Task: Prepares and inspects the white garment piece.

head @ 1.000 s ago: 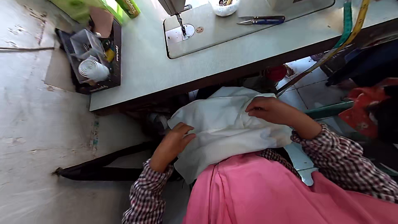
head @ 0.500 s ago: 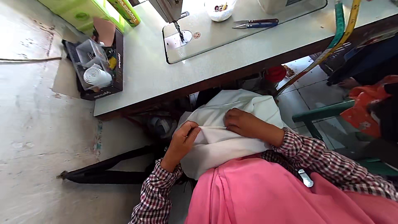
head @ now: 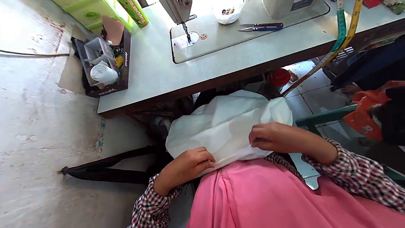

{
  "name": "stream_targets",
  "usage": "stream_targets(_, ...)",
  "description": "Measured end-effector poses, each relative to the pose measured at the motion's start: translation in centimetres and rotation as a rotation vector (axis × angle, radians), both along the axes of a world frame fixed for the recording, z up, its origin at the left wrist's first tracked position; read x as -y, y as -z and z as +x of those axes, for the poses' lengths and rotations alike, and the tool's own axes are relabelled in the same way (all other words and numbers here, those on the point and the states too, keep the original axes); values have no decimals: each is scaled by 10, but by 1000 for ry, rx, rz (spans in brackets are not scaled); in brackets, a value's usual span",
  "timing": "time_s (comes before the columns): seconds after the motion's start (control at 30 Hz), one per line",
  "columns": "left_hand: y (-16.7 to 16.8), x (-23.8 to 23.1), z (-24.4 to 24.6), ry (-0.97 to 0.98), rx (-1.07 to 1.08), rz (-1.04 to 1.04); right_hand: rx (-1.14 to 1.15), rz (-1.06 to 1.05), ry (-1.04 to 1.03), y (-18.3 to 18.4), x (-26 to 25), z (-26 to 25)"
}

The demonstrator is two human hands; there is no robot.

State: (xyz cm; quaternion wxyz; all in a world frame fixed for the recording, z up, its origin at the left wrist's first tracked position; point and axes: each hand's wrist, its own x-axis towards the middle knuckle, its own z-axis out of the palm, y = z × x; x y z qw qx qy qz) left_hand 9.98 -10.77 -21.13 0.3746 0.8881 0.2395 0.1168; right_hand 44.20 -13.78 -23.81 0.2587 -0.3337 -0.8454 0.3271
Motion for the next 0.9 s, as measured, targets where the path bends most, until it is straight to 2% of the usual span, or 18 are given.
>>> stream_targets(0.17,20,-29,19,-312,-117,208,30,-184,-131,14,19,5)
stream_targets(0.3,34,-44,37,-289,-275,40,24,-218,-117,11,14,10)
stream_targets(0.37,40,-44,42,-280,-302,-3,-15,-177,-16,12,8,15)
stream_targets(0.47,49,-40,41,-293,-251,-9,-42,4,266,24,-11,14)
stream_targets(0.53,50,-38,40,-336,-208,-47,1,44,372,36,-26,14)
stream_targets(0.67,47,-41,36,-461,-84,-242,42,24,392,52,-41,10)
stream_targets(0.9,31,-45,34,-604,15,-480,-13,-94,392,41,-49,11)
